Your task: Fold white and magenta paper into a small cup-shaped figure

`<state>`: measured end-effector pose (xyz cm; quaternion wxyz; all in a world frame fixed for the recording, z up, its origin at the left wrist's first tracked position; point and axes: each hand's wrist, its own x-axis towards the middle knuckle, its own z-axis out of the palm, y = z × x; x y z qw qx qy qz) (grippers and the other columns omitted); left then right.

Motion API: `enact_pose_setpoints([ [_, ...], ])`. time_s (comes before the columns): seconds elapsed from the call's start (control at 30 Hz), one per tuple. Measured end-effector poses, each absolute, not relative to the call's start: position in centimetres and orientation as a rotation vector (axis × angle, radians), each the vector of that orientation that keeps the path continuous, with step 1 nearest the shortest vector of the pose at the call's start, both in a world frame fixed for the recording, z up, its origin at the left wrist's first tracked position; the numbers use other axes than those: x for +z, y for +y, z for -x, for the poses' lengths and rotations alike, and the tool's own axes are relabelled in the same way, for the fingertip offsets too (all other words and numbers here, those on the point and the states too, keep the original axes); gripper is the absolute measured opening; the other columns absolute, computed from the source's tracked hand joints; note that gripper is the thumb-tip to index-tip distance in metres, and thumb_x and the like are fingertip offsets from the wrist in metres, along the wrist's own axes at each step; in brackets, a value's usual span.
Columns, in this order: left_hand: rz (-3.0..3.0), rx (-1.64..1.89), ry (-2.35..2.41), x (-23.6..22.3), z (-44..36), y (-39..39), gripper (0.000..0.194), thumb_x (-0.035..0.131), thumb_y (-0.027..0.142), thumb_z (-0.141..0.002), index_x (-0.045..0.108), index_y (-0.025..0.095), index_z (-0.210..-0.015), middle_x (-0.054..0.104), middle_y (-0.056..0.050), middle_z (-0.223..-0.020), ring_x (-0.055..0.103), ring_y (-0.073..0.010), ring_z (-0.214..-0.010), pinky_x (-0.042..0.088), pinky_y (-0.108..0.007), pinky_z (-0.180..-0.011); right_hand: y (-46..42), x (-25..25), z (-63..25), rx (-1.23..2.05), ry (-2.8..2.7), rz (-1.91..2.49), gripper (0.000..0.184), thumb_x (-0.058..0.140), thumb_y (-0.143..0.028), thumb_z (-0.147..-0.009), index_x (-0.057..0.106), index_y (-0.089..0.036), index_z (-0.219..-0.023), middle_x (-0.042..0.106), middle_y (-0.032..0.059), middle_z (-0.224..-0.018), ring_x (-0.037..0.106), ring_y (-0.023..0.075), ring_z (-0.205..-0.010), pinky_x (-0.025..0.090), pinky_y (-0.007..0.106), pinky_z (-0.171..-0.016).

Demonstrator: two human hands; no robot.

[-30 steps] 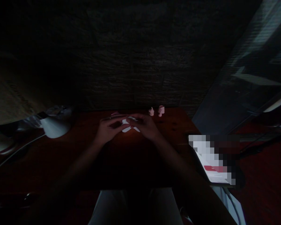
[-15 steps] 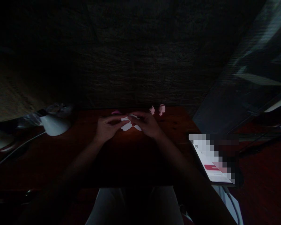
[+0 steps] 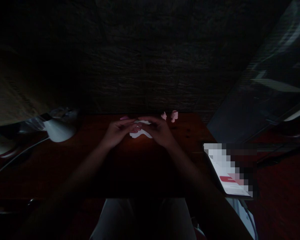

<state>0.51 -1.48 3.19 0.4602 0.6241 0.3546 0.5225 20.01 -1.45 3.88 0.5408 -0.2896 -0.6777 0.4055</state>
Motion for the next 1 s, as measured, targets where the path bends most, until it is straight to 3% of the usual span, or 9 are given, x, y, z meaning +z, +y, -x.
enact_pose_setpoints([
  [0.27, -1.616, 1.415, 0.944, 3.58, -0.39, -1.49, 0.039, 0.089, 0.036, -0.065, 0.080, 0.018, -0.098, 0.080, -0.008, -0.098, 0.076, -0.0220, -0.088, 0.062, -0.035, -0.082, -1.10, 3.29, -19.94, 1.082, -1.514, 0.783, 0.033, 0.083, -0.043, -0.074, 0.080, -0.025, -0.101, 0.079, 0.0042, -0.103, 0.072, 0.0204, -0.095, 0.057, 0.040, -0.091],
  [0.5, -1.631, 1.444, 0.899, 3.66, -0.41, -1.73, 0.038, 0.090, 0.036, -0.065, 0.080, 0.018, -0.097, 0.081, -0.008, -0.097, 0.076, -0.0207, -0.084, 0.062, -0.032, -0.079, -1.43, 3.96, -20.18, 0.996, -1.554, 0.772, 0.025, 0.083, -0.042, -0.074, 0.081, -0.025, -0.091, 0.080, 0.0029, -0.094, 0.072, 0.0196, -0.087, 0.058, 0.037, -0.083],
  [0.73, -1.621, 1.285, 0.886, 3.80, -0.63, -1.85, 0.049, 0.080, 0.048, -0.077, 0.074, 0.015, -0.113, 0.080, -0.009, -0.089, 0.077, -0.0205, -0.075, 0.063, -0.031, -0.066, -1.43, 3.59, -19.88, 0.906, -1.529, 0.744, 0.022, 0.082, -0.044, -0.075, 0.081, -0.027, -0.090, 0.080, 0.0016, -0.093, 0.072, 0.0192, -0.088, 0.058, 0.038, -0.085],
  [1.0, -1.680, 1.265, 0.867, 4.23, -0.28, -2.24, 0.039, 0.076, 0.048, -0.081, 0.076, 0.013, -0.099, 0.077, -0.007, -0.077, 0.073, -0.0177, -0.063, 0.060, -0.027, -0.056, -1.65, 3.66, -20.00, 1.073, -1.550, 0.815, 0.032, 0.080, -0.050, -0.075, 0.080, -0.024, -0.093, 0.079, 0.0025, -0.089, 0.071, 0.0179, -0.082, 0.058, 0.033, -0.077],
])
